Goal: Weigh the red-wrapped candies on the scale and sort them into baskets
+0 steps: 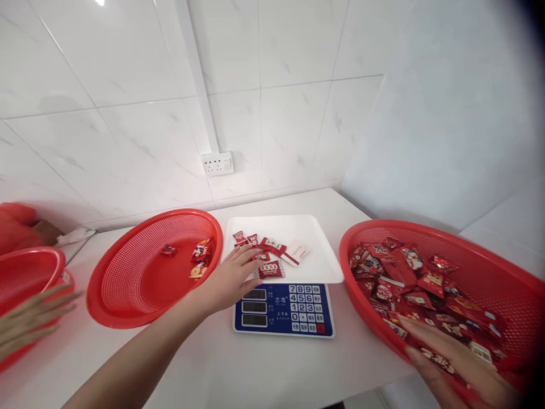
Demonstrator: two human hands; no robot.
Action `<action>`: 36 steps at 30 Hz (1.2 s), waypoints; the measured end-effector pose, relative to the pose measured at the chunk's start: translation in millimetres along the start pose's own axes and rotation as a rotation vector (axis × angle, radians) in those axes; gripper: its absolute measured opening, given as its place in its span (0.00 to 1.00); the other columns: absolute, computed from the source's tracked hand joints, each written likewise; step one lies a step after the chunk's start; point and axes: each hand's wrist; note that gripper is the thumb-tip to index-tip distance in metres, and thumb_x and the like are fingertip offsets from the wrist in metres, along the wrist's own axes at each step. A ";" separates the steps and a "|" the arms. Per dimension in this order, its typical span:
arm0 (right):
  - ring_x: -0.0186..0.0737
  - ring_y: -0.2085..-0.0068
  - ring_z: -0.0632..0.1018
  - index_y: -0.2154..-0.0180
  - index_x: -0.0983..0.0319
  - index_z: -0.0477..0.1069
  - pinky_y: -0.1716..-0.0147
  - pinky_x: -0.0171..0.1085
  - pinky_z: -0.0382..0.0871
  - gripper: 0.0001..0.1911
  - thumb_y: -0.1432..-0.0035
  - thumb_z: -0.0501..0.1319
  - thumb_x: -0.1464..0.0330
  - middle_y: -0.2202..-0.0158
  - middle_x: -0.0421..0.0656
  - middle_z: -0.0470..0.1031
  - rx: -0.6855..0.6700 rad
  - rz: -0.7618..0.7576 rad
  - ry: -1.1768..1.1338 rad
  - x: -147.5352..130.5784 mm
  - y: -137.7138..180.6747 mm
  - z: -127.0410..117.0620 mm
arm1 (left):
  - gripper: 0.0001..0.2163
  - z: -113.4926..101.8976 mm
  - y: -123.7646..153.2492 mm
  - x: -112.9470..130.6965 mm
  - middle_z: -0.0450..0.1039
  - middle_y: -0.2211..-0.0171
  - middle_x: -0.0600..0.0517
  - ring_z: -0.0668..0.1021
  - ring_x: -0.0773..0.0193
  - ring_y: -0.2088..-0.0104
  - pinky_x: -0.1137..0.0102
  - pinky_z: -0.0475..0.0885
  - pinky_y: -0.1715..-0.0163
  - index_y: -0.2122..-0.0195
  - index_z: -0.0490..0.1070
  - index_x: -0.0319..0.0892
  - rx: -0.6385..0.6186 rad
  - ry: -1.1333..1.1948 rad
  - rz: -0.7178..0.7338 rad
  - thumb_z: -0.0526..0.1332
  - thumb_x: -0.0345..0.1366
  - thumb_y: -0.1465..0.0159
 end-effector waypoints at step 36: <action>0.42 0.37 0.58 0.41 0.63 0.59 0.40 0.45 0.54 0.25 0.41 0.50 0.69 0.37 0.50 0.56 -0.515 -0.038 -0.095 -97.1 -148.0 105.5 | 0.36 16.6 -54.3 -42.3 0.36 0.33 0.38 0.42 0.48 0.35 0.50 0.44 0.40 0.34 0.40 0.43 -0.214 0.170 -0.079 0.49 0.55 0.38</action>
Point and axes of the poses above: each hand's wrist, its own y-axis away from the middle knuckle, its own z-axis out of the palm, x = y × z
